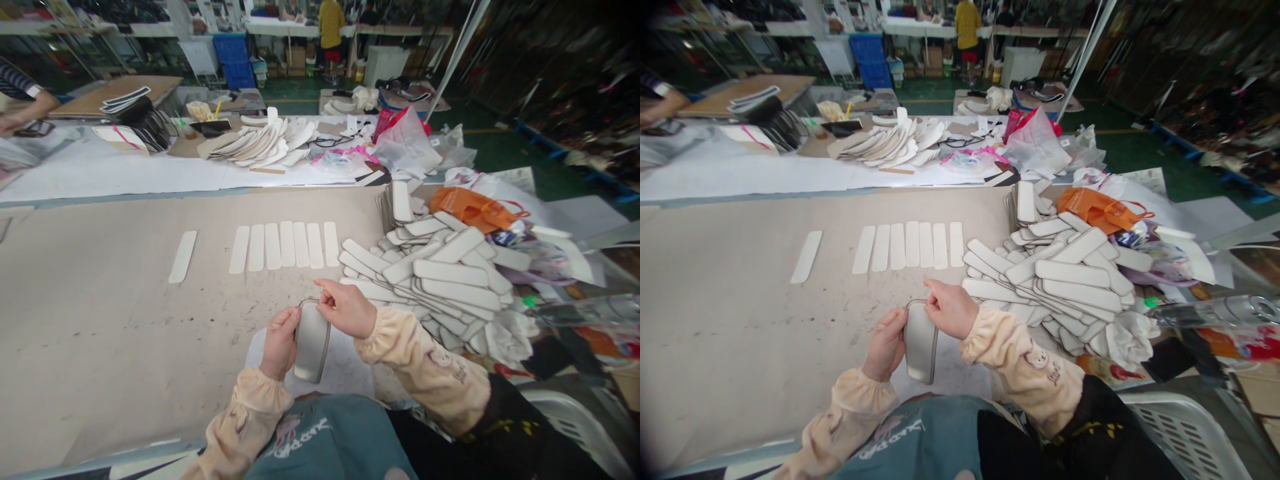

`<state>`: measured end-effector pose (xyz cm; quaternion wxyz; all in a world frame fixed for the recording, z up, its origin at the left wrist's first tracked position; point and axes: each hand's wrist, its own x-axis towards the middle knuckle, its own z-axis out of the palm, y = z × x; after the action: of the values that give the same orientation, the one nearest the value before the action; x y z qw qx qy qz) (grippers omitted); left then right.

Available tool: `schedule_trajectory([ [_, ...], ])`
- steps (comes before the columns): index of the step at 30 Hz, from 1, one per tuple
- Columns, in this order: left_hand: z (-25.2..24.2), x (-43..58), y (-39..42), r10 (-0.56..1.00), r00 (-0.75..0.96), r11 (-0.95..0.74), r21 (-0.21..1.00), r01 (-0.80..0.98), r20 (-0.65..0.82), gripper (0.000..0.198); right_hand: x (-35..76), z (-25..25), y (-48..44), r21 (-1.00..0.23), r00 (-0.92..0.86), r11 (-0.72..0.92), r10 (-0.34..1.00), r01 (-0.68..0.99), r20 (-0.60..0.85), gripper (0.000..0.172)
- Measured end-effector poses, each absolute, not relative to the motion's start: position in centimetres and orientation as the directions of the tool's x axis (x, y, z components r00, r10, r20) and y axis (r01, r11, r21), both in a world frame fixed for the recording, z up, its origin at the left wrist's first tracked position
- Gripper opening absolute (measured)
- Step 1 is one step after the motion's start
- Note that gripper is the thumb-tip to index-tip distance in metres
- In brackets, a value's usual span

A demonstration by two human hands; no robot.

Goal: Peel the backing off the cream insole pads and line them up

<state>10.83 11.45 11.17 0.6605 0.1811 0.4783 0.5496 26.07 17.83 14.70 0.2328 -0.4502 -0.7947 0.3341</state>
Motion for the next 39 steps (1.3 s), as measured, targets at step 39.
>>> schedule_trajectory([
  [39,9.8,12.1,11.2,0.909,-0.068,0.35,0.841,-0.412,-0.411,0.021,27.1,11.0,16.2,-0.974,-0.312,-0.056,0.942,0.22,-0.124,0.021],
])
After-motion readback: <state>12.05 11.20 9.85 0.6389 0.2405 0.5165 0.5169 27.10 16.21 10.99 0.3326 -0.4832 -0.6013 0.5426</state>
